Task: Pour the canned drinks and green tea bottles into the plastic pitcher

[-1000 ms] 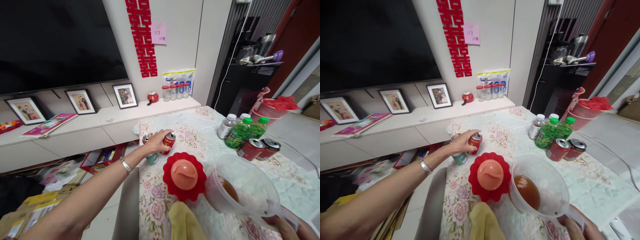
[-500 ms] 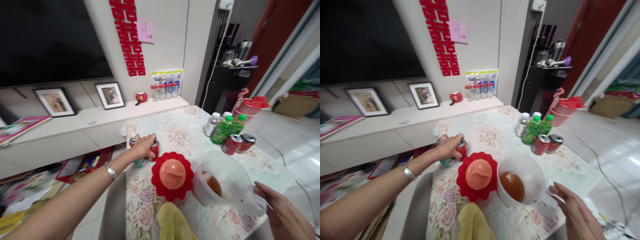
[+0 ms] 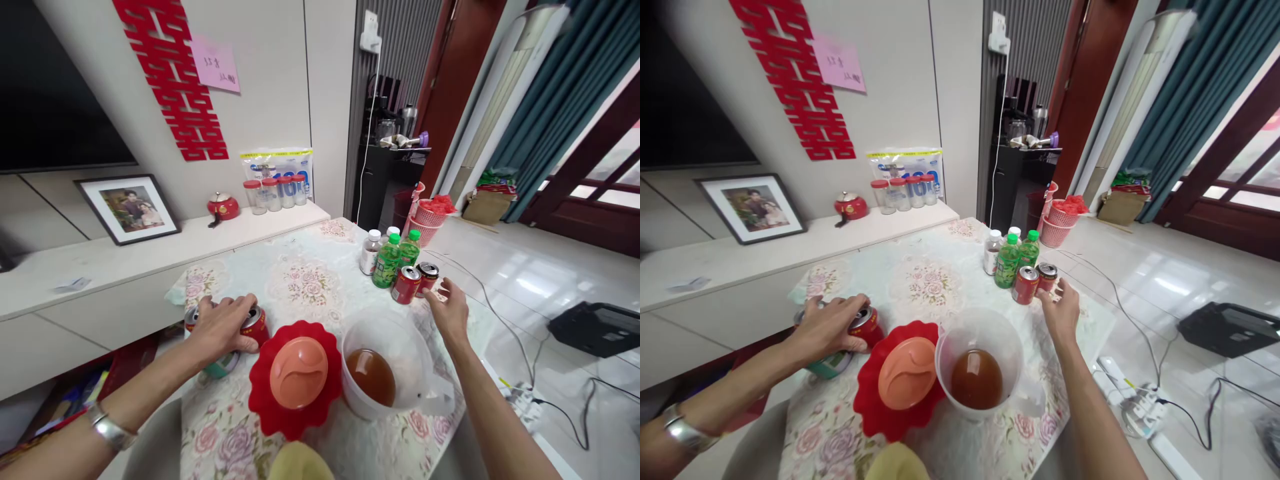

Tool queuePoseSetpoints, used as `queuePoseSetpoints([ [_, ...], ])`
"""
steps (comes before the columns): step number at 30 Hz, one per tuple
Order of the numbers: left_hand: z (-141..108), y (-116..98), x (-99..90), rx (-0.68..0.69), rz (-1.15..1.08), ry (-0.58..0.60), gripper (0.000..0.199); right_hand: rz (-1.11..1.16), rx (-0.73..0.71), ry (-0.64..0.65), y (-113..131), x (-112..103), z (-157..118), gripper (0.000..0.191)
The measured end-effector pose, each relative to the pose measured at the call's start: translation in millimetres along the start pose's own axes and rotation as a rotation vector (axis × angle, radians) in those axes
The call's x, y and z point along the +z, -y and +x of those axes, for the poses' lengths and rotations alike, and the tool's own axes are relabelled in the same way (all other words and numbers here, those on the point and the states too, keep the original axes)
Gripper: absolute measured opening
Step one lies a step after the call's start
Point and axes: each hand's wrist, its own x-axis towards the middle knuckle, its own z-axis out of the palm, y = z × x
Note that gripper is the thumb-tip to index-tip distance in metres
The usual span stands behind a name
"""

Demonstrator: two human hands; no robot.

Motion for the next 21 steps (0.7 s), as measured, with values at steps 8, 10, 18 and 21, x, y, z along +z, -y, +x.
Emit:
queuePoseSetpoints([
  [8,3,8,2.3,-0.01,-0.026,-0.004,0.088,-0.04,-0.097,0.111,-6,7,72,0.049],
  [10,0,8,-1.4,-0.011,-0.025,-0.025,0.092,-0.01,-0.136,0.179,-5,7,81,0.048],
  [18,-21,-1,-15.2,0.065,-0.007,-0.356,0.072,0.027,-0.174,0.31,-2,5,82,0.046],
  [21,-28,-15,-14.5,0.104,0.012,-0.437,0.07,0.008,-0.167,0.257,1,-1,74,0.045],
])
